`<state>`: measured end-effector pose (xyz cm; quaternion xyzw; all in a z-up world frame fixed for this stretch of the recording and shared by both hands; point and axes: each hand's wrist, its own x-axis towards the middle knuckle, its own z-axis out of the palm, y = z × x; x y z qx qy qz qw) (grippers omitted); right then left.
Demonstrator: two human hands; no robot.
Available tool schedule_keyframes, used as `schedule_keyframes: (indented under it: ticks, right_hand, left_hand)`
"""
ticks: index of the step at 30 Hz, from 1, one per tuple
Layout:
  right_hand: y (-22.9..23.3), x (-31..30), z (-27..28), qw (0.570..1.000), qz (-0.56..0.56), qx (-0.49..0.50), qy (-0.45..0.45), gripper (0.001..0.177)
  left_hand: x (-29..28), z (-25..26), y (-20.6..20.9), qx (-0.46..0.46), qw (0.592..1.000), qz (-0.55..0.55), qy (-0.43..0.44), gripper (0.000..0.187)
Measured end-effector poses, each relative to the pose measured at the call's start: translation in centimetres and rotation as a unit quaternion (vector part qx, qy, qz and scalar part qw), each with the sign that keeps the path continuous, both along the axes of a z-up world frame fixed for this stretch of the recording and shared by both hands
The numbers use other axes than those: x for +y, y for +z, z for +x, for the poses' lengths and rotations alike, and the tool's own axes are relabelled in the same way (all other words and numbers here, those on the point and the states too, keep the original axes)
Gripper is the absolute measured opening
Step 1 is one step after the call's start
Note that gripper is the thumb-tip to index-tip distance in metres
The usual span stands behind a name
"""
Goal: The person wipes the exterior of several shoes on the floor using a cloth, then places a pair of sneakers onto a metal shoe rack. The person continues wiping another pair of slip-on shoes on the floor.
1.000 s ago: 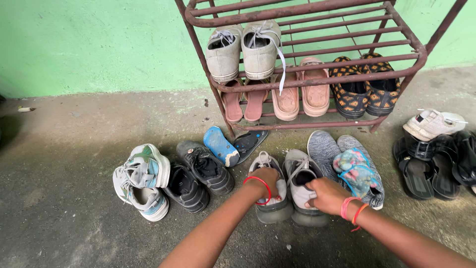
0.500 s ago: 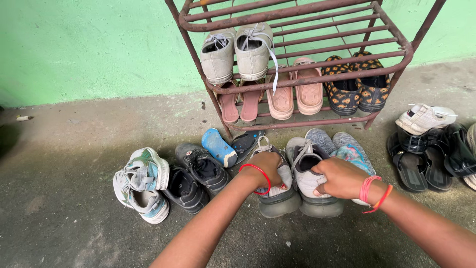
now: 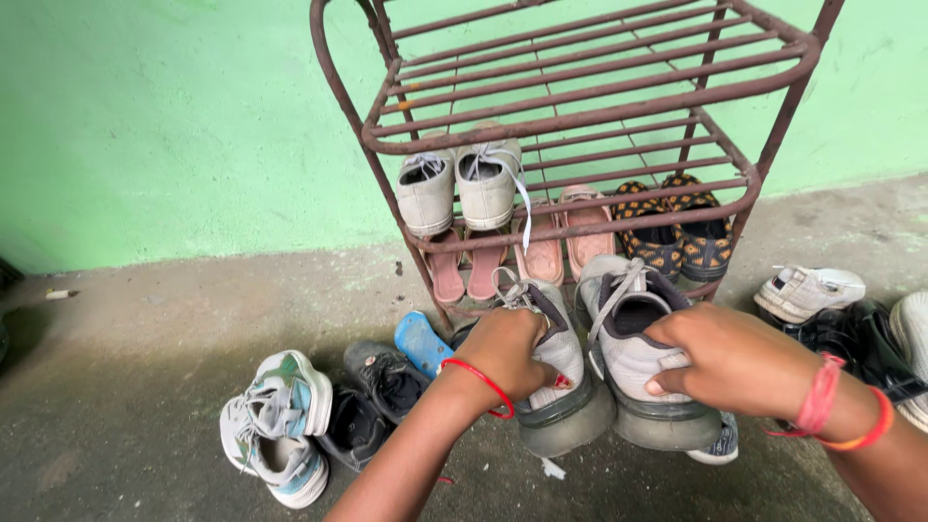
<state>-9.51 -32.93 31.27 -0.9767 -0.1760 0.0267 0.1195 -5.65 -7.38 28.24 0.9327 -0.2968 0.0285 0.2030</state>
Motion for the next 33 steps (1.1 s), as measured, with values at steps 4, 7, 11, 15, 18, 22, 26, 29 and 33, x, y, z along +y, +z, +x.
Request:
schedule_keyframes:
  ticks: [4,7,11,15,18,22,26,29,33]
  right_hand:
    - [1.6,-1.5,-0.2,1.000,-0.006,-0.003,-0.021,0.052]
    - [2.7,-2.4,-0.6,1.000,-0.009,-0.017,-0.018,0.052]
    - [3.2,-4.0,-1.4,0.998,0.003,-0.021,-0.063,0.055]
    - [3.5,-5.3,-1.4,0.995,-0.010,-0.063,-0.073,0.055]
    - [4.1,-5.6,-1.5,0.992,-0.042,-0.024,-0.118,0.050]
    - [3.8,-6.6,-0.5,0.988,-0.007,-0.111,-0.110,0.052]
    - [2.7,-7.7,1.5,0.984,0.012,-0.147,-0.101,0.054]
    - [1.6,-7.9,2.7,0.981,0.030,-0.153,-0.116,0.052]
    - [1.1,-7.7,4.0,0.974,0.036,-0.171,-0.143,0.052]
  left_hand:
    - [-1.1,-1.6,2.4,-0.051,0.998,-0.022,-0.003,0.024]
    - [-2.3,-2.9,4.1,-0.064,0.998,-0.023,-0.007,0.019]
    - [-3.0,-4.4,5.8,-0.081,0.995,-0.043,-0.026,0.022]
    - [-3.8,-4.5,6.4,-0.095,0.993,-0.057,-0.027,0.020]
    - [-4.5,-4.2,6.2,-0.130,0.986,-0.099,-0.044,0.019]
    - [-5.5,-2.6,5.7,-0.111,0.987,-0.114,-0.026,0.018]
    - [-6.9,-1.0,5.0,-0.129,0.986,-0.102,-0.012,0.020]
    - [-7.9,0.1,4.3,-0.146,0.986,-0.083,-0.006,0.019]
    - [-8.6,2.5,3.0,-0.162,0.982,-0.097,-0.003,0.016]
